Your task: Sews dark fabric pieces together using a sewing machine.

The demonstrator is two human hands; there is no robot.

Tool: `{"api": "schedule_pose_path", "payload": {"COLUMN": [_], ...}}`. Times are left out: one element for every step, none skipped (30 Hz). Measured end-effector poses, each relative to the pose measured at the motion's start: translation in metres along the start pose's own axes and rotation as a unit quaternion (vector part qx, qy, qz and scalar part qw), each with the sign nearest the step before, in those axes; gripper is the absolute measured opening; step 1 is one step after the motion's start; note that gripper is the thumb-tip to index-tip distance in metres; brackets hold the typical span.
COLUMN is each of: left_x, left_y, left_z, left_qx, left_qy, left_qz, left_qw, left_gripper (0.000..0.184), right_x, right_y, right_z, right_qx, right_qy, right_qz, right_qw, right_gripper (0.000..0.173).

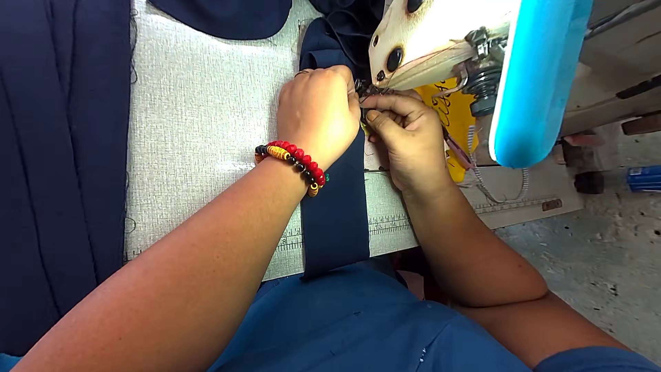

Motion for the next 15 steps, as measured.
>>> {"api": "schedule_pose_path", "payload": {"left_x": [-0.0003, -0.0002, 0.0, 0.0002, 0.0002, 0.0002, 0.0002, 0.0, -0.0001, -0.0001, -0.0004, -0.0007, -0.0009, -0.001, -0.0013], "left_y": [0.0001, 0.0001, 0.0001, -0.0001, -0.0002, -0.0002, -0.0001, -0.0002, -0.0001, 0.0001, 0.0003, 0.0005, 0.0007, 0.001, 0.0011], "left_z": [-0.0001, 0.0, 0.0001, 0.0004, 0.0006, 0.0005, 0.0006, 0.0008, 0.0008, 0.0008, 0.0007, 0.0009, 0.0007, 0.0006, 0.0008], "left_qx": [-0.001, 0.0, 0.001, -0.001, -0.001, -0.002, -0.001, 0.0, 0.002, 0.003, 0.004, 0.004, 0.004, 0.005, 0.005], "left_qy": [0.0, 0.0, 0.0, -0.002, -0.002, -0.001, 0.0, 0.001, 0.0, -0.003, -0.001, -0.001, -0.001, -0.002, -0.004], "left_qz": [0.002, 0.004, 0.006, 0.005, 0.004, 0.003, 0.004, 0.004, 0.003, 0.001, 0.003, 0.005, 0.007, 0.01, 0.01], "left_qw": [1.0, 1.0, 1.0, 1.0, 1.0, 1.0, 1.0, 1.0, 1.0, 1.0, 1.0, 1.0, 1.0, 1.0, 1.0], "left_gripper": [0.022, 0.023, 0.023, 0.022, 0.022, 0.022, 0.022, 0.022, 0.022, 0.022, 0.022, 0.022, 0.023, 0.023, 0.024], "right_x": [0.0001, 0.0002, 0.0004, 0.0005, 0.0003, 0.0003, 0.0002, 0.0001, 0.0002, 0.0004, 0.0005, 0.0006, 0.0013, 0.002, 0.0029], "right_y": [0.0003, 0.0004, 0.0007, 0.0008, 0.0004, -0.0002, -0.0006, -0.0005, -0.0002, 0.0003, 0.0006, 0.001, 0.0015, 0.0021, 0.0027], "right_z": [0.0, -0.0002, -0.0006, -0.0008, -0.0009, -0.001, -0.0009, -0.0007, -0.0007, -0.001, -0.0013, -0.0021, -0.0026, -0.003, -0.0034], "right_qx": [-0.001, 0.002, 0.002, 0.001, 0.001, 0.002, 0.003, 0.002, -0.003, -0.009, -0.017, -0.024, -0.031, -0.039, -0.045], "right_qy": [-0.001, 0.0, 0.002, 0.002, 0.001, 0.002, 0.003, 0.002, 0.001, 0.001, 0.003, 0.006, 0.01, 0.013, 0.018], "right_qz": [0.0, -0.001, 0.0, -0.002, -0.004, -0.008, -0.01, -0.008, -0.006, -0.004, -0.004, -0.005, -0.008, -0.011, -0.011], "right_qw": [1.0, 1.0, 1.0, 1.0, 1.0, 1.0, 1.0, 1.0, 1.0, 1.0, 1.0, 1.0, 0.999, 0.999, 0.999], "right_gripper": [0.018, 0.018, 0.017, 0.017, 0.017, 0.017, 0.017, 0.017, 0.017, 0.017, 0.018, 0.018, 0.018, 0.018, 0.018]}}
Point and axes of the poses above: each hand's wrist, its own x-axis towards the middle knuckle, its own z-axis out of the palm, y = z × x, the point moved 10 cm from there along x, towards the middle knuckle, and after that the axes turned 9 degrees about -x, right-handed, at the moved point
